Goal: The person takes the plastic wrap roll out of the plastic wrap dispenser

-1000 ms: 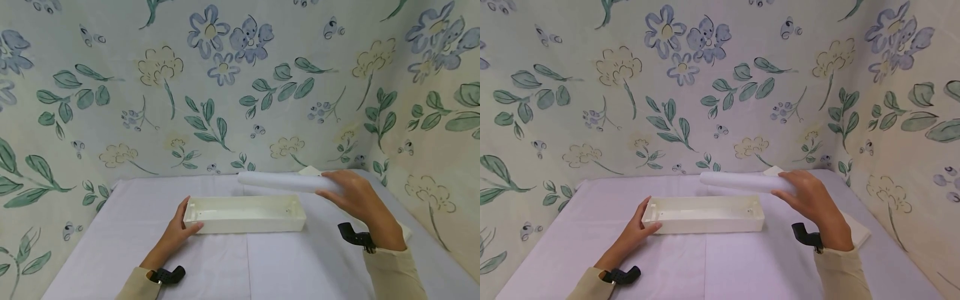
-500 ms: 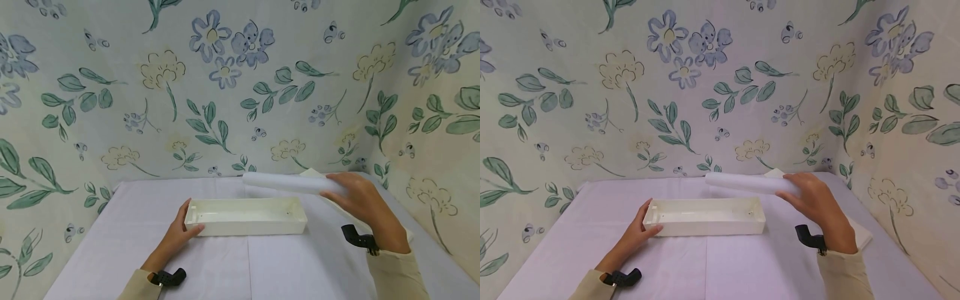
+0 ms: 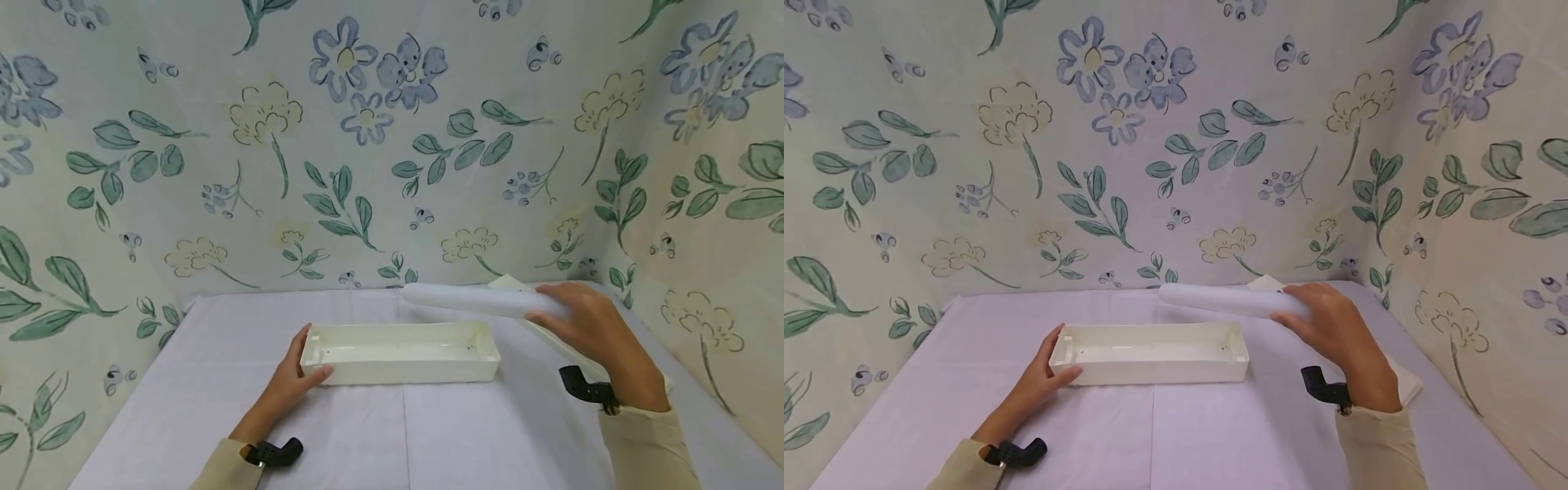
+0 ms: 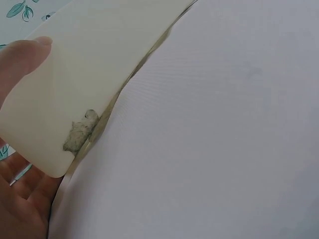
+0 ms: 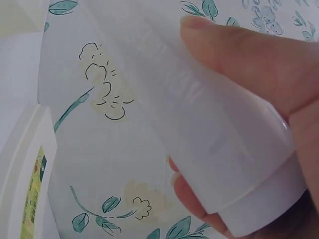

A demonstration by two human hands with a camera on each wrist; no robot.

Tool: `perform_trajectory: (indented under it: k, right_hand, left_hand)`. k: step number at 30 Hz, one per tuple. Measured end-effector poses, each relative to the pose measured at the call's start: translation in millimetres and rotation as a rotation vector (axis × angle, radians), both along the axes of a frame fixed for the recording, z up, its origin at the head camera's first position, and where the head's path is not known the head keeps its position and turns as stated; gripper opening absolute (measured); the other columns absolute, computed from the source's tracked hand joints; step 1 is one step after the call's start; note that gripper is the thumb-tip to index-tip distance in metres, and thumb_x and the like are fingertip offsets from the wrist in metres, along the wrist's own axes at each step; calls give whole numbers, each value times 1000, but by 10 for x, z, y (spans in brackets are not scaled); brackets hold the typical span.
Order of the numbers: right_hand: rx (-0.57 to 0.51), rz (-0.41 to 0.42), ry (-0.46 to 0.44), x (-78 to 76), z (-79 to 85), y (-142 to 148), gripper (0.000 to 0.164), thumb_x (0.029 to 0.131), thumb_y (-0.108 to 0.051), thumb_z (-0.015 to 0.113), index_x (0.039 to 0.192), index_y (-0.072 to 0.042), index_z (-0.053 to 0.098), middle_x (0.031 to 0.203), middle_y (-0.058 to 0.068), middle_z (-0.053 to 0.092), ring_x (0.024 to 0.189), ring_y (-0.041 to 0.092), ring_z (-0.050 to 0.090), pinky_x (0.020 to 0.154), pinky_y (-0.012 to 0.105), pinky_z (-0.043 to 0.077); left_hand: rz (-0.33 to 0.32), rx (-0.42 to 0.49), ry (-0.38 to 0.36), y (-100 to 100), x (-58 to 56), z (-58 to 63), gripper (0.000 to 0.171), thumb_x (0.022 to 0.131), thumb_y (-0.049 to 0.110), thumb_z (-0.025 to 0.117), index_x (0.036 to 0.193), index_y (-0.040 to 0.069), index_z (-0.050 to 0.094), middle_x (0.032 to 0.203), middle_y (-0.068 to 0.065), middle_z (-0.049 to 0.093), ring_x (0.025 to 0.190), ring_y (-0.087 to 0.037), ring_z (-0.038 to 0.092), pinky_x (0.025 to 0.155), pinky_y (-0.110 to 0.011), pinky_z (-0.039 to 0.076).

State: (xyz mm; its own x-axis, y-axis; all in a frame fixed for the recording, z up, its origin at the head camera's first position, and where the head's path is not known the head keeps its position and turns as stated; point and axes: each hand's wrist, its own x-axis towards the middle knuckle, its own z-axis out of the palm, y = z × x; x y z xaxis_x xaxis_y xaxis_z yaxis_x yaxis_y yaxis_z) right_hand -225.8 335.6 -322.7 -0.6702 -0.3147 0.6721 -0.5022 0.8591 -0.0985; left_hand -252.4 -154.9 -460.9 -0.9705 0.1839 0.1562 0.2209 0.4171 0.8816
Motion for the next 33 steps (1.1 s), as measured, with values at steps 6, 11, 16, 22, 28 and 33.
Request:
perform_trajectory:
  k: [6, 11, 16, 22, 28, 33]
  right_hand:
    - [-6, -33, -49, 1, -12, 23, 51, 66, -19, 87, 110, 1, 69, 102, 20, 69, 87, 35, 62, 66, 50, 51]
    - [-5, -47, -55, -3, -16, 50, 52, 66, -18, 88, 110, 3, 69, 102, 22, 68, 89, 38, 62, 69, 53, 52]
    - [-18, -54, -57, 5, -10, 75, 51, 67, -18, 87, 109, 2, 69, 101, 21, 69, 89, 38, 61, 70, 54, 50]
    - [-22, -34, -27, 2, -4, 108, 49, 66, -17, 87, 107, 2, 70, 99, 20, 69, 90, 38, 61, 71, 54, 50]
    - [-31, -65, -77, 9, -16, 137, 49, 68, -19, 87, 108, 3, 69, 101, 21, 69, 90, 38, 60, 71, 54, 50]
    - [-16, -93, -95, 23, -13, 141, 49, 69, -20, 86, 109, 3, 68, 101, 21, 68, 90, 38, 60, 71, 54, 50]
  left_hand:
    - [-8, -7, -7, 61, 109, 180, 93, 87, 26, 71, 155, 14, 8, 156, -20, 23, 139, -39, 28, 108, -60, 28]
    - [0, -17, 0, -1, -30, -60, 96, 86, 32, 73, 155, 20, 8, 157, -16, 23, 140, -37, 27, 108, -60, 26]
    - [-4, -22, 14, -37, -77, -133, 97, 85, 38, 73, 155, 26, 8, 157, -13, 23, 141, -36, 26, 108, -60, 26]
    - [-2, -31, 14, -45, -70, -101, 96, 86, 40, 72, 155, 27, 7, 157, -12, 22, 141, -36, 26, 108, -60, 26]
    - [1, -41, 0, -49, -65, -115, 96, 86, 40, 72, 155, 27, 7, 158, -13, 21, 141, -35, 25, 109, -60, 24]
    - [7, -43, -7, -39, -45, -100, 96, 85, 42, 72, 155, 27, 7, 158, -12, 22, 141, -35, 25, 109, -59, 25]
